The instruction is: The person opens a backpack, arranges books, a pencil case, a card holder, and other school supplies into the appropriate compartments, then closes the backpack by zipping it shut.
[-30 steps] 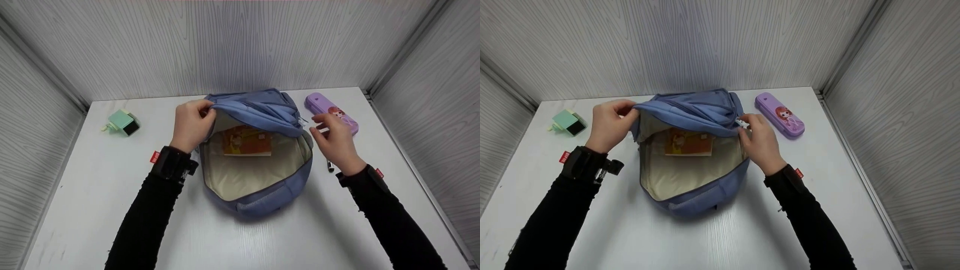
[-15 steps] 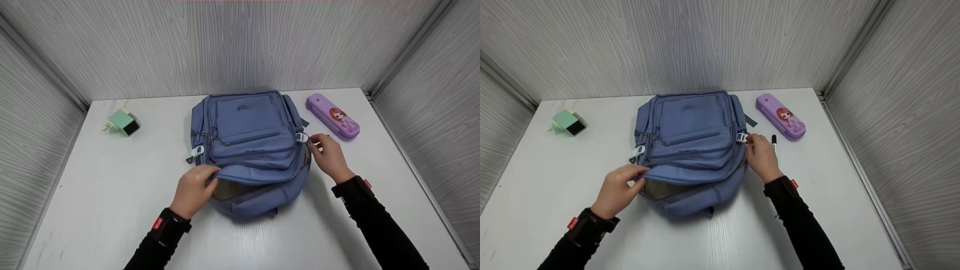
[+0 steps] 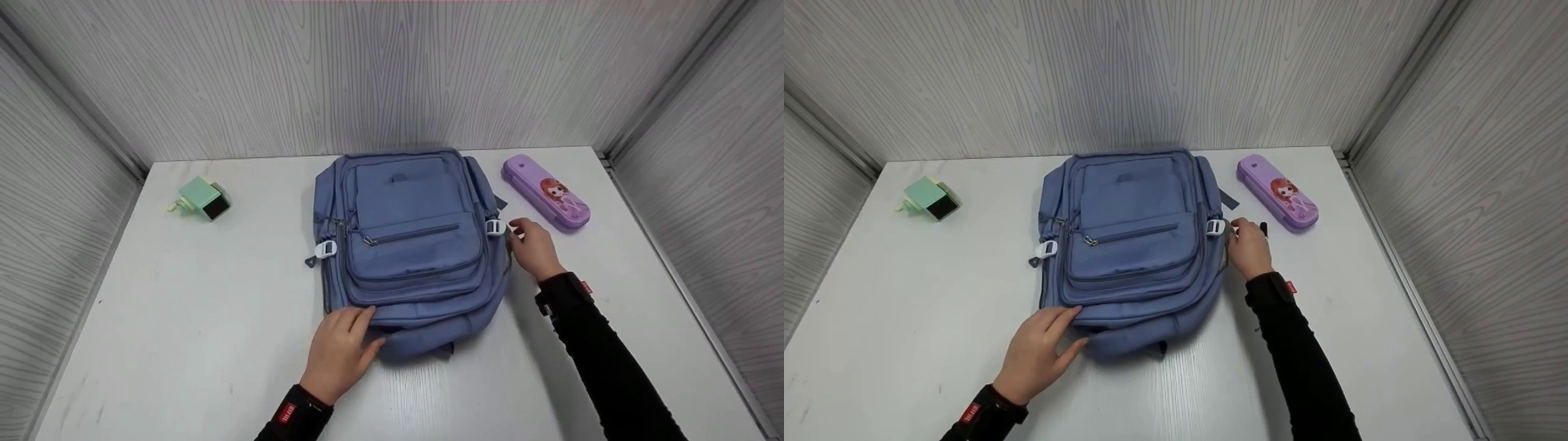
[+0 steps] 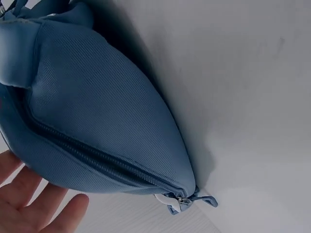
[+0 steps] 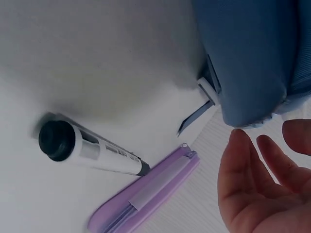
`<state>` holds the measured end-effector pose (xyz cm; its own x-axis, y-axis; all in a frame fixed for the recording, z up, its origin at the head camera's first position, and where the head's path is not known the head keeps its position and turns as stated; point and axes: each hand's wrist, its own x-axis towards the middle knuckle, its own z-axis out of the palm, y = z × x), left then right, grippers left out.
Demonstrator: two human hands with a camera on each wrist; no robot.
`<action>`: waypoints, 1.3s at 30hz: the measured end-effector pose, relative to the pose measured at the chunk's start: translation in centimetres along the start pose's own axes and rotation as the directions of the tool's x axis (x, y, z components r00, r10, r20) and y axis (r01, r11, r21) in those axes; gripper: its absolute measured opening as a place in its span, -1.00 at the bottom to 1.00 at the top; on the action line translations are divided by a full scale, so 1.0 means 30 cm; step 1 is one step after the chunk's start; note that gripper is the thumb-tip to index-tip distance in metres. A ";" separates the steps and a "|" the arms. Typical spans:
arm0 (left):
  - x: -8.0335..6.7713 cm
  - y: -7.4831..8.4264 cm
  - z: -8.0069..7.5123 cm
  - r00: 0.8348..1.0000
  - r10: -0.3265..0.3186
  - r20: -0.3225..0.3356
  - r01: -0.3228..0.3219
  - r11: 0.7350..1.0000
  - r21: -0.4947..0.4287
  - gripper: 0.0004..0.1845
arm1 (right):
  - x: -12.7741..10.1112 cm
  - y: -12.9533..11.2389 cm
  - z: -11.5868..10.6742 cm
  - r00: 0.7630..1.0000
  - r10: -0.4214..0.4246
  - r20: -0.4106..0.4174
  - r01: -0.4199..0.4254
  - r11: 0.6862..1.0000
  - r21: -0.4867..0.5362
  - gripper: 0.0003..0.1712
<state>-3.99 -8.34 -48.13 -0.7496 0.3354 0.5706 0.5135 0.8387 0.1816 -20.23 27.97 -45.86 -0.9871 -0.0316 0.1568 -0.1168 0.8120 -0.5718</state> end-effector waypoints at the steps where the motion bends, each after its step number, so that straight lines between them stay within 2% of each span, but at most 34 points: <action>1: -0.002 0.008 0.004 1.000 0.005 0.001 -0.005 1.000 0.003 -0.35 | 0.007 0.007 0.009 1.000 -0.004 0.003 0.004 1.000 -0.008 -0.66; 6: -0.013 0.054 0.028 1.000 0.024 0.020 -0.024 1.000 0.013 -0.13 | 0.040 0.030 0.038 0.998 -0.040 0.038 0.042 0.998 -0.048 -0.61; 12: -0.029 0.088 0.051 0.998 0.016 0.054 -0.018 0.998 0.054 0.08 | 0.065 0.052 0.041 0.989 -0.005 0.150 0.012 0.999 -0.049 -0.50; 16: -0.032 0.099 0.060 0.999 -0.003 0.050 0.000 0.998 0.068 0.10 | 0.081 0.064 0.040 0.983 0.009 0.185 -0.005 1.000 -0.024 -0.50; 23: -0.030 0.099 0.071 1.000 -0.009 0.021 0.008 0.997 0.076 0.00 | 0.088 0.086 0.050 0.980 0.017 0.198 -0.048 0.987 0.151 -0.52; 27: -0.029 0.068 0.074 1.000 -0.005 -0.020 0.007 0.997 0.081 -0.11 | 0.082 0.078 0.056 0.981 0.031 0.193 -0.065 0.983 0.173 -0.57; 31: -0.032 0.009 0.067 0.998 -0.025 -0.049 0.028 0.997 0.076 -0.28 | 0.066 0.048 0.072 0.988 0.017 0.157 -0.040 0.989 0.141 -0.61; 37: -0.041 -0.100 0.044 0.999 -0.029 -0.038 0.032 0.997 0.071 -0.42 | 0.016 -0.005 0.111 0.993 -0.012 0.120 -0.004 0.992 0.129 -0.64; 39: -0.043 -0.136 0.037 0.999 -0.022 -0.023 0.023 0.998 0.059 -0.46 | -0.002 -0.019 0.122 0.994 -0.010 0.106 -0.003 0.992 0.124 -0.58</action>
<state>-5.58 -11.71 -50.47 -0.7507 0.3069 0.5851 0.4704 0.8701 0.1471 -20.50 25.37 -48.50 -0.9920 -0.1012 0.0760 -0.1260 0.7335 -0.6679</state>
